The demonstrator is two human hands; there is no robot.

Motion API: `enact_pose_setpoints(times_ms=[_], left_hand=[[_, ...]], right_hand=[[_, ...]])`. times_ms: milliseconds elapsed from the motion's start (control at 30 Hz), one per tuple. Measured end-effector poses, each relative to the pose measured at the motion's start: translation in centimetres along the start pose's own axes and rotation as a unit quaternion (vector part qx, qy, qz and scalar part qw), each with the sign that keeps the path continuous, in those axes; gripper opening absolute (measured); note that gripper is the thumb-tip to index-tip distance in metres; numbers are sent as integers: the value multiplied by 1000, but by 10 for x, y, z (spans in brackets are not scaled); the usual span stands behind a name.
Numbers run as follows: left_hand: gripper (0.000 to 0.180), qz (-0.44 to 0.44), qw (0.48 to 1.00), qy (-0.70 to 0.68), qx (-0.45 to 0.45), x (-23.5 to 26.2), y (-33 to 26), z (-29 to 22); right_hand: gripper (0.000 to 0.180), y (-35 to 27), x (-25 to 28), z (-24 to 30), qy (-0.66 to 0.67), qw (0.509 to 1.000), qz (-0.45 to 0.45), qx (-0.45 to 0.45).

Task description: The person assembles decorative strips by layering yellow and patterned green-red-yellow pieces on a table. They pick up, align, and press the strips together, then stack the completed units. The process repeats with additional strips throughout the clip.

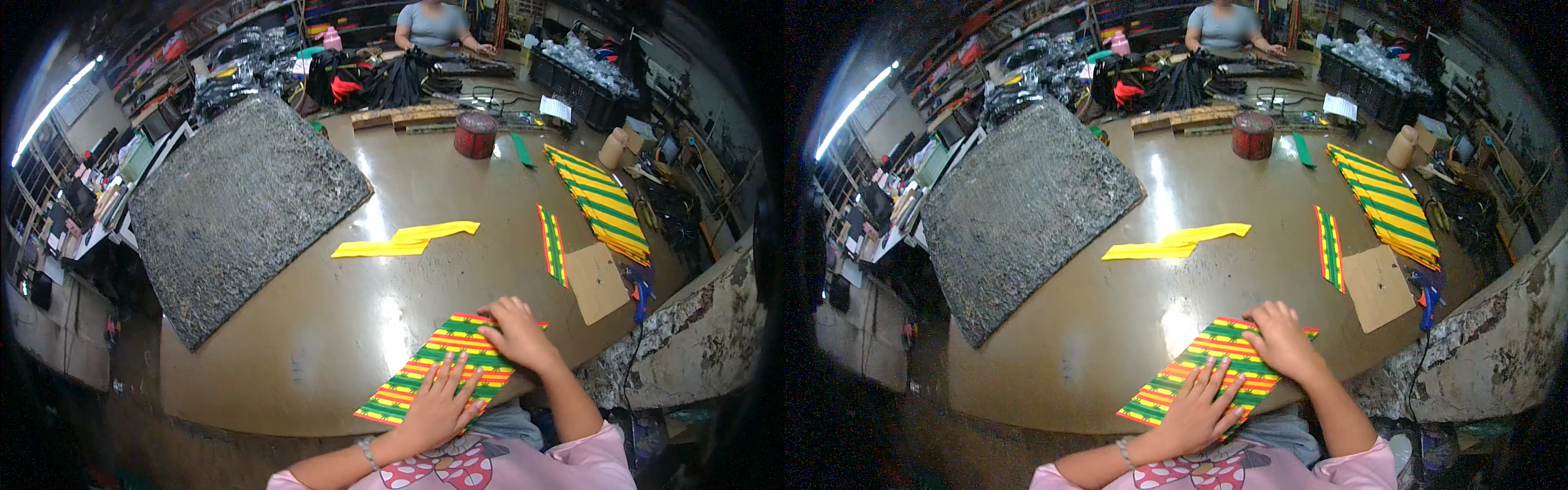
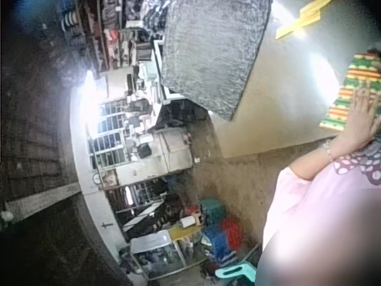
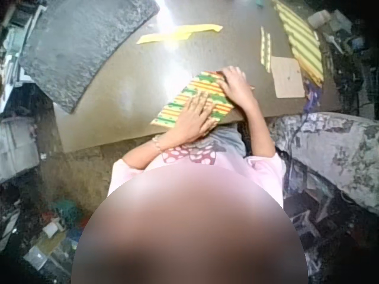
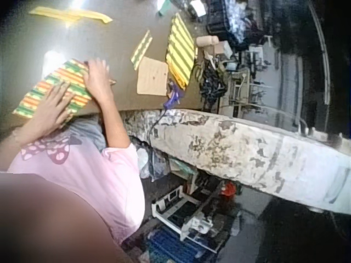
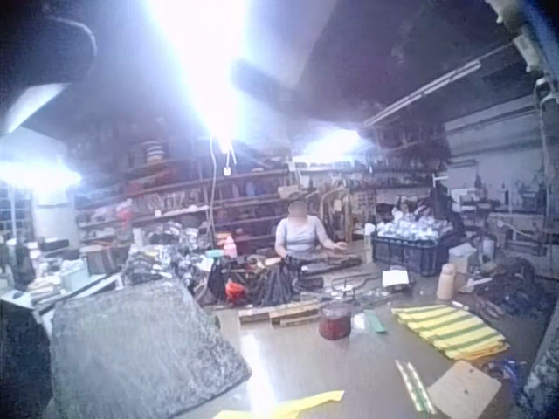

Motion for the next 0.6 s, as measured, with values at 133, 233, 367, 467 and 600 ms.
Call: enact_pose_setpoints(times_ms=[133,233,367,467,600], left_hand=[[33,26,974,-222,46,39,31,72],[24,-190,980,-44,39,74,65,172],[28,-130,989,54,53,71,77,235],[30,-100,988,92,77,63,61,219],[30,-104,981,114,114,64,14,151]], right_hand=[[17,6,14,-15,118,990,73,-7],[14,7,12,-6,183,980,71,1],[15,8,-5,19,204,975,87,33],[14,6,-15,31,161,982,67,77],[11,0,-20,37,142,984,96,52]])
Point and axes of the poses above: each hand's wrist, its own y-axis towards the middle knuckle, its own x-axis out of the back of the hand, z = x × y, the point moved 2 cm from there along y, towards the middle knuckle
